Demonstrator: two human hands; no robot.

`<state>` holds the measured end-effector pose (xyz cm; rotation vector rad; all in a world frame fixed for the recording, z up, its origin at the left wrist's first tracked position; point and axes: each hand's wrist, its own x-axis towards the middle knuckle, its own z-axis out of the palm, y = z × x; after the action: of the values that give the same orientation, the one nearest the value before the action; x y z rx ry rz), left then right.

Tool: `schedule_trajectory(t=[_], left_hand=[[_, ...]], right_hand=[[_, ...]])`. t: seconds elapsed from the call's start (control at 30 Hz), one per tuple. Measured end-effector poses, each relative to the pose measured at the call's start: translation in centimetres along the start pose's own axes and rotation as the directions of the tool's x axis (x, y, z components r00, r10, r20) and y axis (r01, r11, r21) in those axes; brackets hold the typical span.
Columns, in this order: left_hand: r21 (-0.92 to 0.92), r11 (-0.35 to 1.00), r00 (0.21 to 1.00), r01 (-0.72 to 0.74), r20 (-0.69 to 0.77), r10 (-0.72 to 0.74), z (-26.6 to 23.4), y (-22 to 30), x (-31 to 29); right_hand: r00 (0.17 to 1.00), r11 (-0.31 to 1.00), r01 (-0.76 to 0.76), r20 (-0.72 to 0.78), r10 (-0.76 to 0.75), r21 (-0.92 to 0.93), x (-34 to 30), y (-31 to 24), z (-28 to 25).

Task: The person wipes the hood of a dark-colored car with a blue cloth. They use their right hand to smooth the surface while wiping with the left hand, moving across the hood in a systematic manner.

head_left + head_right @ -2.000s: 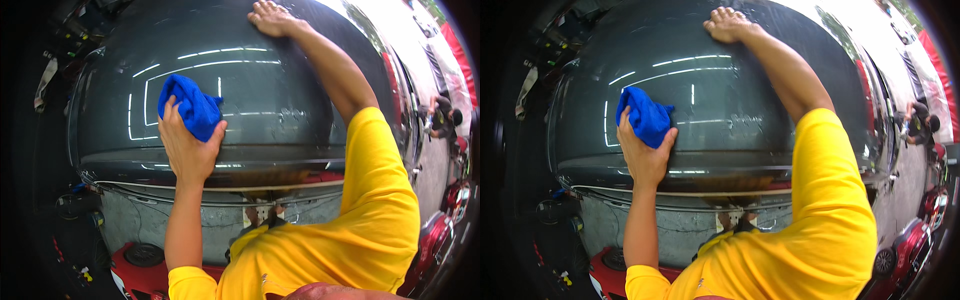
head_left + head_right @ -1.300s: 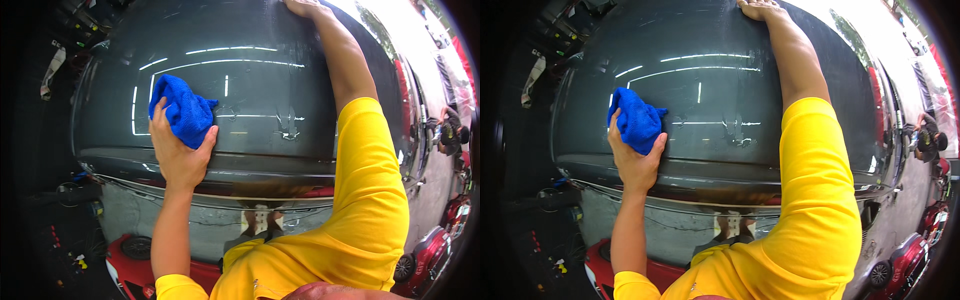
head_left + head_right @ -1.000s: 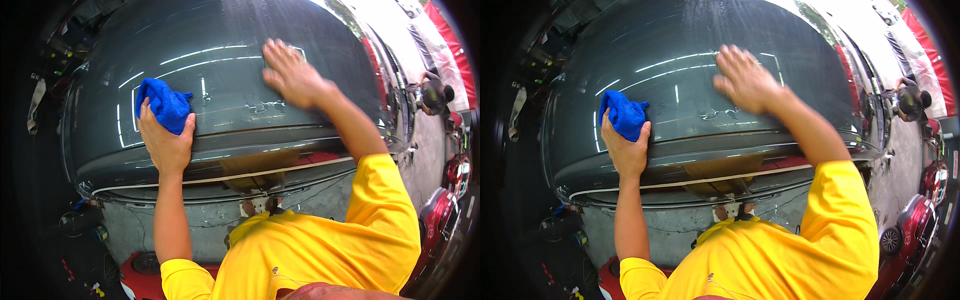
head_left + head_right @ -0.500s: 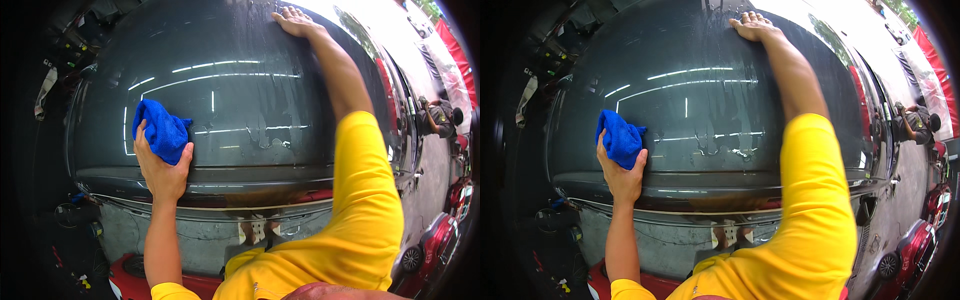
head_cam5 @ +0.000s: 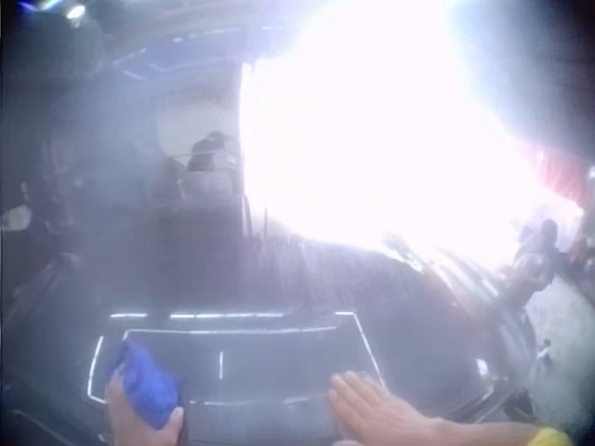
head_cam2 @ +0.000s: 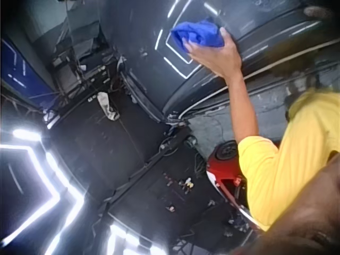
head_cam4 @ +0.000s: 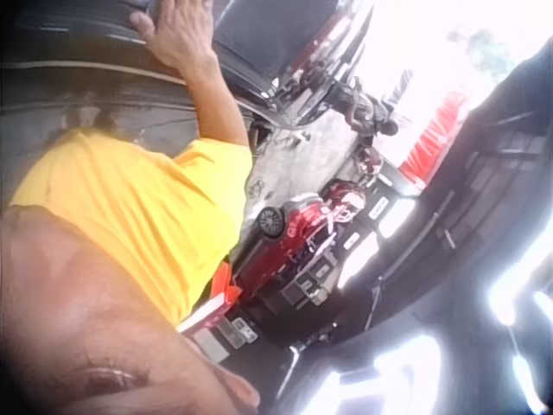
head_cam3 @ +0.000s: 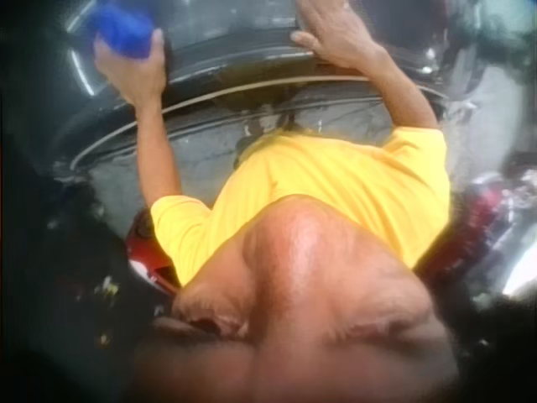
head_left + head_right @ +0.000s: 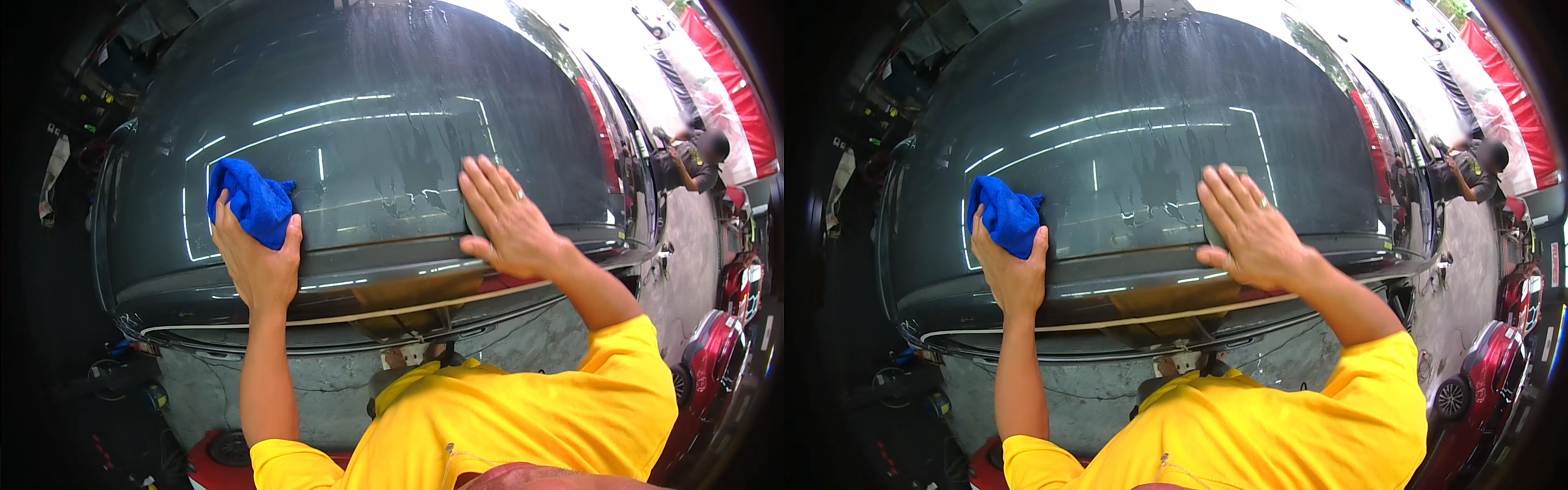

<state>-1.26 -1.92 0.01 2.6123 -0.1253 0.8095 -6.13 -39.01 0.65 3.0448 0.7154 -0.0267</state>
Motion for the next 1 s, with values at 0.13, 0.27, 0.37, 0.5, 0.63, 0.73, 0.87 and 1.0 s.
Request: schedule_trajectory(t=[0.13,0.27,0.37,0.5,0.63,0.73,0.87,1.0], left_hand=[[-0.037,0.999,0.998,0.034,0.051,-0.032,-0.4,0.0,-0.2],[-0.083,0.994,0.995,0.066,0.078,-0.060,-1.2,-0.8,-0.3],[-0.089,0.995,0.998,0.050,0.052,-0.045,-1.5,-1.0,-0.5],[-0.087,0.996,0.999,-0.025,0.041,0.029,0.0,-1.4,1.0],[-0.080,0.996,0.999,0.028,0.047,-0.025,-0.6,-1.0,0.6],[-0.051,0.996,0.997,0.068,0.042,-0.066,-1.2,-0.5,0.1],[-0.076,0.996,0.998,0.056,0.029,-0.054,-0.8,-0.2,0.1],[-0.149,0.983,0.994,0.104,0.045,-0.098,-0.6,-0.1,-0.2]], right_hand=[[1.000,0.999,-0.014,-0.004,0.014,0.039,5.0,3.1,-0.3],[0.979,0.975,-0.187,-0.053,0.195,0.120,21.5,13.6,0.6],[0.893,0.880,-0.442,-0.008,0.450,0.171,33.6,22.2,0.4],[0.816,0.803,-0.570,0.003,0.578,0.174,32.7,23.0,-0.4],[0.912,0.904,-0.402,-0.023,0.410,0.147,25.2,18.7,-0.1],[0.975,0.970,-0.217,-0.018,0.220,0.114,14.3,11.9,-0.3],[0.996,0.996,-0.083,0.034,0.082,0.030,-0.5,5.9,0.2],[0.994,0.993,-0.080,0.082,0.073,0.081,1.5,9.0,-0.3]])
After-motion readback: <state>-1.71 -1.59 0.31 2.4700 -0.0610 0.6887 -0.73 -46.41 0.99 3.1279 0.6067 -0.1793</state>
